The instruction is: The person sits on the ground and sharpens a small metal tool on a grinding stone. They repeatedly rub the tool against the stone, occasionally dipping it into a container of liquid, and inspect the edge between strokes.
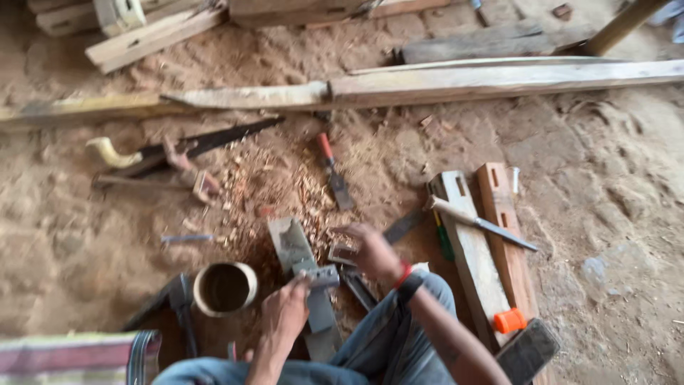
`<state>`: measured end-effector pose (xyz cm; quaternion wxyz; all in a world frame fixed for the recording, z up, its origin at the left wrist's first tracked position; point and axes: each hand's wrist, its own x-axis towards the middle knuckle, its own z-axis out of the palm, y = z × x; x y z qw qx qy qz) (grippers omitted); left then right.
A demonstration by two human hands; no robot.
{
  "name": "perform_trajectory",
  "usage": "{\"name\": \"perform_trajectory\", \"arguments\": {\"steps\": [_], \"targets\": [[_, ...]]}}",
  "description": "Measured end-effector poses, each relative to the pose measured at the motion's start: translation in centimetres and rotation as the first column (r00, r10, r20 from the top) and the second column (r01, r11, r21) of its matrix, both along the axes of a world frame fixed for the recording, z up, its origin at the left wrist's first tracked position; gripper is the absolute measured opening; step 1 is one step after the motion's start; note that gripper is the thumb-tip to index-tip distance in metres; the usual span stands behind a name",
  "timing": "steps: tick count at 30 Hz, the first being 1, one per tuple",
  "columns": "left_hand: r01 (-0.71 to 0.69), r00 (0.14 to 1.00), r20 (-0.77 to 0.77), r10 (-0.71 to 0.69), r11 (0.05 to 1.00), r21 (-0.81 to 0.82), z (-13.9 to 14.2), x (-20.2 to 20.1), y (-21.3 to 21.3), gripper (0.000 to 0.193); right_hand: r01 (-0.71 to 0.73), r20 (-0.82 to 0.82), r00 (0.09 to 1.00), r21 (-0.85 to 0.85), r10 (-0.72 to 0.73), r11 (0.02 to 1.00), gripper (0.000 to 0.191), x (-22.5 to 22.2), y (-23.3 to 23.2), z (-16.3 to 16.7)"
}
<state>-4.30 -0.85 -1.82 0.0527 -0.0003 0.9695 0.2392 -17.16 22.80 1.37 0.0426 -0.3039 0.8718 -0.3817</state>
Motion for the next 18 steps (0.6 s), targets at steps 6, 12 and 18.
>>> {"name": "perform_trajectory", "arguments": {"steps": [6, 12, 18], "targets": [[-0.051, 0.991, -0.120, 0.058, 0.997, 0.061, 3.4, -0.3, 0.6, 0.034, -0.117, -0.111, 0.984, 0.179, 0.138, 0.977, 0.036, 5.5, -5.0, 1.3], [-0.064, 0.982, -0.173, 0.083, 0.992, 0.112, 1.7, 0.5, 0.7, 0.028, -0.099, -0.248, 0.963, 0.036, 0.105, 0.994, 0.036, 8.9, -4.7, 0.3], [-0.049, 0.989, -0.136, 0.061, 0.995, 0.092, -3.4, 5.4, 2.1, 0.032, -0.103, -0.170, 0.977, 0.141, 0.126, 0.985, 0.044, 13.0, -2.5, -2.5]]}}
